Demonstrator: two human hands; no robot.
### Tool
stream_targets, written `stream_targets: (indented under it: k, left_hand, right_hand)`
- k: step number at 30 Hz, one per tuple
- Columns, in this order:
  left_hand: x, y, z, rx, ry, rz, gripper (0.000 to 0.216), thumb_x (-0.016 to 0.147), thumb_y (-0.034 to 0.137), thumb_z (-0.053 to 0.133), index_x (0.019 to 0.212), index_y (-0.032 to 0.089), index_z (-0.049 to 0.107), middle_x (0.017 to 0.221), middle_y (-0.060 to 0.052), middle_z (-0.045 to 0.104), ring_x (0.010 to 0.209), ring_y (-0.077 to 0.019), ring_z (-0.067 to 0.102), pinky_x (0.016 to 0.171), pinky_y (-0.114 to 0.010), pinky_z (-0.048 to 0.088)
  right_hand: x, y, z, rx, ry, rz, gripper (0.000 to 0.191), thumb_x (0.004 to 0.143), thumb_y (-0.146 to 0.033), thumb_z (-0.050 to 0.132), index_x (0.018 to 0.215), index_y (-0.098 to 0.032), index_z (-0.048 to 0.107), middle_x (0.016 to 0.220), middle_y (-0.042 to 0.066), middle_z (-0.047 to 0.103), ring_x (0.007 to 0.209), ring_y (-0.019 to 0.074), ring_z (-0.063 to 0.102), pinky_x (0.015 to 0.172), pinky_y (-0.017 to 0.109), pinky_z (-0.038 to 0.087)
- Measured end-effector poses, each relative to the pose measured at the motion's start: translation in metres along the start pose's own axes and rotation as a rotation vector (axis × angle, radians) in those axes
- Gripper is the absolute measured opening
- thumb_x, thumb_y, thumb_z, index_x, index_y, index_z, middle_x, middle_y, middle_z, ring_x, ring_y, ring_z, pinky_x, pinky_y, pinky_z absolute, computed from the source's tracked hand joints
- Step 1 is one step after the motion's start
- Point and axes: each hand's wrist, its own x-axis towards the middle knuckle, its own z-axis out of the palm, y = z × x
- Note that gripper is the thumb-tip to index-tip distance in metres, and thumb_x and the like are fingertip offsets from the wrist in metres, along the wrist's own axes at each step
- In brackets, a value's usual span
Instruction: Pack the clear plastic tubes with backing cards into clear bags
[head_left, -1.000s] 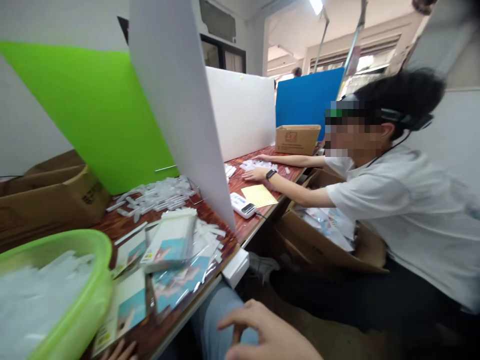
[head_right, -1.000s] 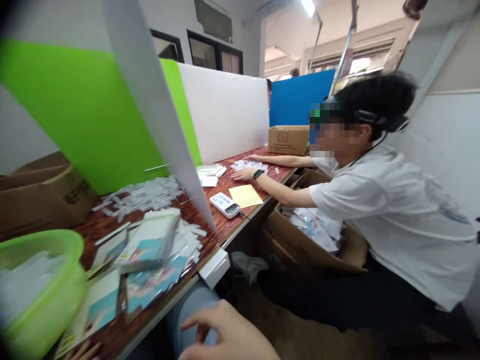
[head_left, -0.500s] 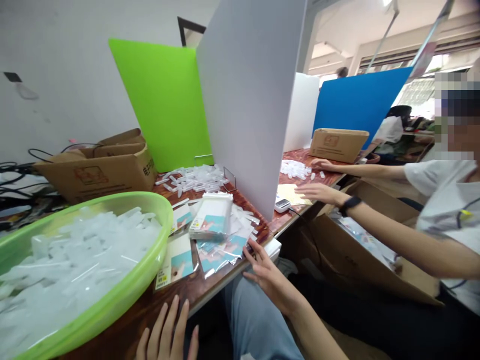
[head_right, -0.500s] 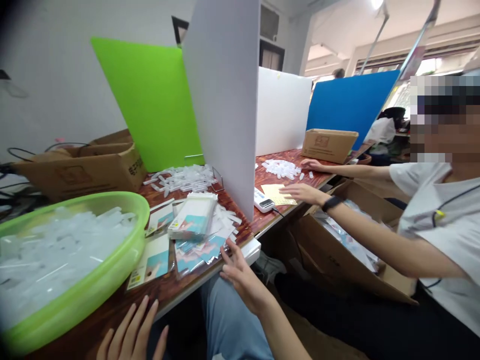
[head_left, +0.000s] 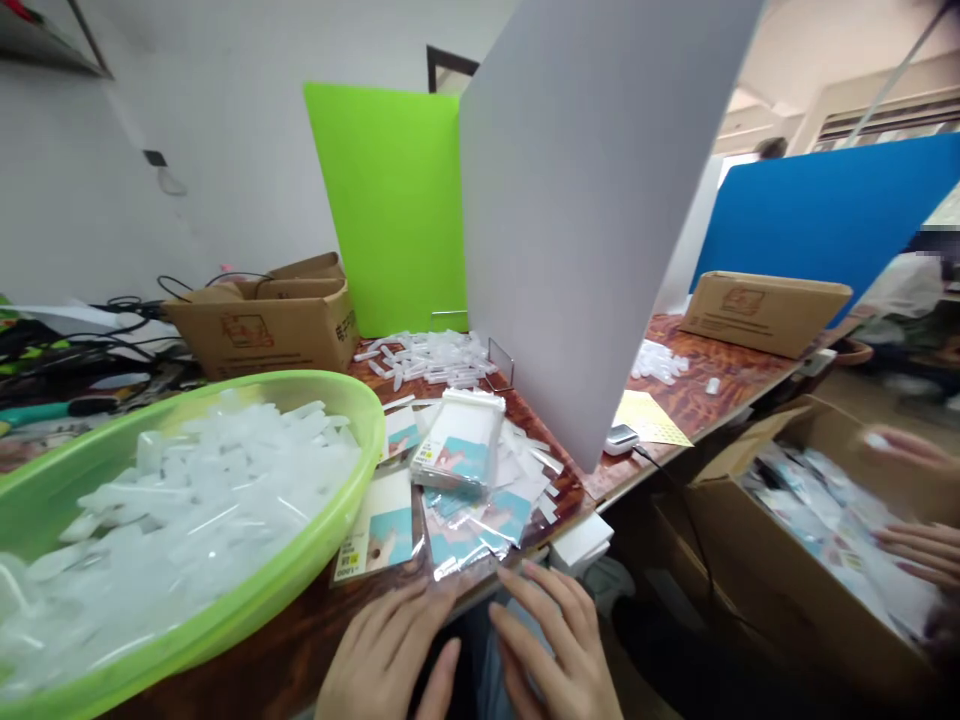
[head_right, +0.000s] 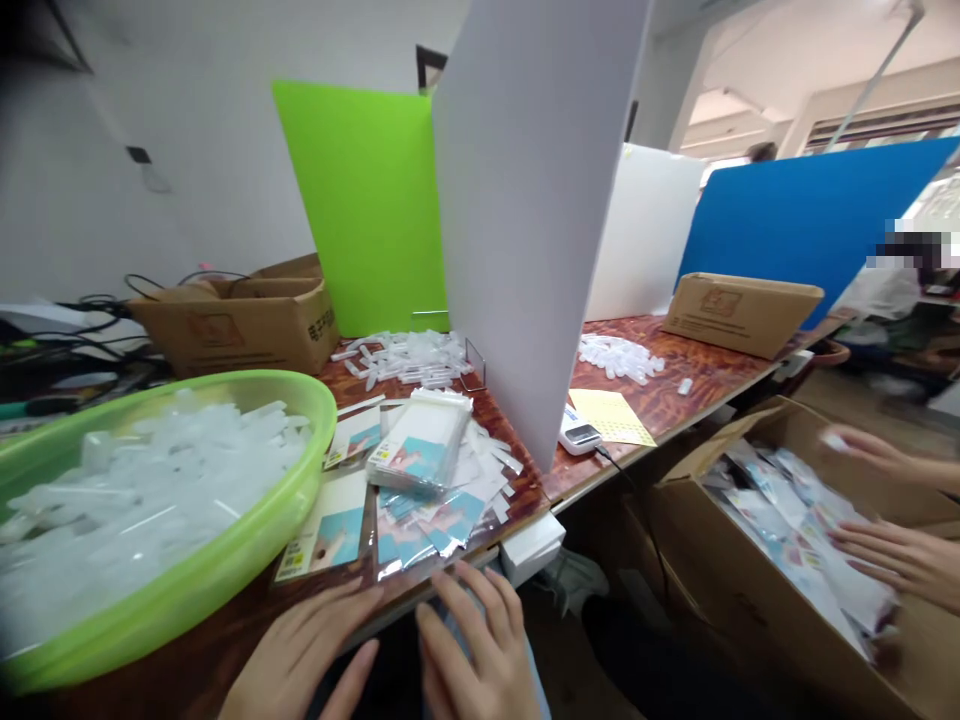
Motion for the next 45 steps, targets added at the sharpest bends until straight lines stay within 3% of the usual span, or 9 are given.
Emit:
stream_targets:
  k: [3, 7, 14, 19, 22, 34, 37, 41, 45]
  left_hand:
    - [0.032, 0.003, 0.004, -0.102, -0.129, -0.103, 0.026, 0.090, 0.025, 0.047, 0.112, 0.021, 0.061, 0.105, -0.004, 0.073, 0.095, -0.0188, 0.068, 0.082, -0.031, 0.056]
    - [0.055, -0.013, 0.028, -0.118, -0.258, -0.320, 0.034, 0.090, 0.024, 0.044, 0.121, 0.021, 0.058, 0.122, -0.006, 0.067, 0.113, -0.0222, 0.062, 0.094, -0.040, 0.053]
    - [0.113, -0.062, 0.065, 0.035, -0.310, -0.639, 0.052, 0.085, -0.001, 0.034, 0.137, 0.001, 0.037, 0.140, -0.025, 0.046, 0.134, -0.0285, 0.042, 0.108, -0.044, 0.037]
    - [0.128, -0.072, 0.078, 0.018, -0.394, -0.721, 0.039, 0.095, 0.030, 0.047, 0.129, 0.011, 0.049, 0.117, -0.014, 0.064, 0.108, -0.0247, 0.062, 0.094, -0.049, 0.049]
    - [0.123, -0.070, 0.081, -0.042, -0.421, -0.689, 0.035, 0.095, 0.037, 0.046, 0.119, 0.014, 0.056, 0.104, -0.009, 0.067, 0.095, -0.0205, 0.065, 0.085, -0.043, 0.053]
    - [0.118, -0.046, 0.078, -0.245, -0.419, -0.273, 0.020, 0.091, 0.014, 0.046, 0.099, 0.019, 0.064, 0.106, -0.008, 0.069, 0.105, -0.0208, 0.060, 0.095, -0.037, 0.045]
    - [0.119, -0.039, 0.073, -0.297, -0.430, -0.266, 0.017, 0.089, 0.017, 0.049, 0.097, 0.021, 0.064, 0.098, -0.003, 0.070, 0.097, -0.0158, 0.062, 0.090, -0.028, 0.047]
    - [0.129, -0.036, 0.069, -0.155, -0.374, -0.541, 0.027, 0.094, 0.024, 0.040, 0.113, 0.016, 0.058, 0.115, -0.008, 0.064, 0.109, -0.0181, 0.057, 0.102, -0.035, 0.040]
    - [0.148, -0.047, 0.078, 0.028, -0.461, -0.870, 0.045, 0.093, 0.044, 0.046, 0.124, 0.012, 0.051, 0.126, -0.015, 0.055, 0.119, -0.0284, 0.051, 0.101, -0.054, 0.038]
  right_hand:
    - [0.048, -0.007, 0.007, 0.181, 0.080, -0.036, 0.029, 0.077, -0.003, 0.050, 0.098, -0.016, 0.065, 0.103, 0.008, 0.072, 0.106, 0.0227, 0.060, 0.094, 0.042, 0.043]
    - [0.076, 0.008, 0.024, 0.347, 0.108, 0.110, 0.030, 0.083, -0.004, 0.050, 0.109, -0.016, 0.059, 0.106, 0.008, 0.068, 0.108, 0.0216, 0.056, 0.093, 0.042, 0.044]
    - [0.048, 0.060, 0.078, 0.207, -0.006, 0.346, 0.027, 0.088, -0.018, 0.057, 0.115, -0.016, 0.056, 0.116, 0.014, 0.060, 0.109, 0.0257, 0.053, 0.090, 0.046, 0.046]
    - [0.038, 0.059, 0.080, 0.207, -0.031, 0.373, 0.032, 0.087, -0.018, 0.055, 0.119, -0.016, 0.053, 0.122, 0.015, 0.055, 0.114, 0.0274, 0.047, 0.093, 0.049, 0.043]
    - [0.038, 0.056, 0.078, 0.220, 0.028, 0.388, 0.030, 0.087, -0.016, 0.055, 0.117, -0.016, 0.054, 0.119, 0.014, 0.056, 0.112, 0.0260, 0.049, 0.093, 0.046, 0.043]
    - [0.034, 0.056, 0.078, 0.295, 0.092, 0.547, 0.024, 0.090, -0.018, 0.052, 0.114, -0.017, 0.057, 0.111, 0.012, 0.060, 0.107, 0.0224, 0.055, 0.091, 0.043, 0.046]
    - [0.034, 0.058, 0.076, 0.421, 0.109, 0.726, 0.031, 0.089, -0.027, 0.054, 0.119, -0.018, 0.054, 0.120, 0.013, 0.056, 0.115, 0.0233, 0.053, 0.098, 0.045, 0.044]
    - [0.035, 0.070, 0.081, 0.610, 0.112, 1.039, 0.047, 0.087, -0.044, 0.054, 0.125, -0.018, 0.045, 0.126, 0.016, 0.054, 0.112, 0.0244, 0.058, 0.092, 0.042, 0.050]
    - [0.042, 0.087, 0.096, 0.598, 0.089, 1.129, 0.063, 0.078, -0.046, 0.063, 0.129, -0.015, 0.041, 0.126, 0.021, 0.055, 0.107, 0.0282, 0.062, 0.086, 0.043, 0.052]
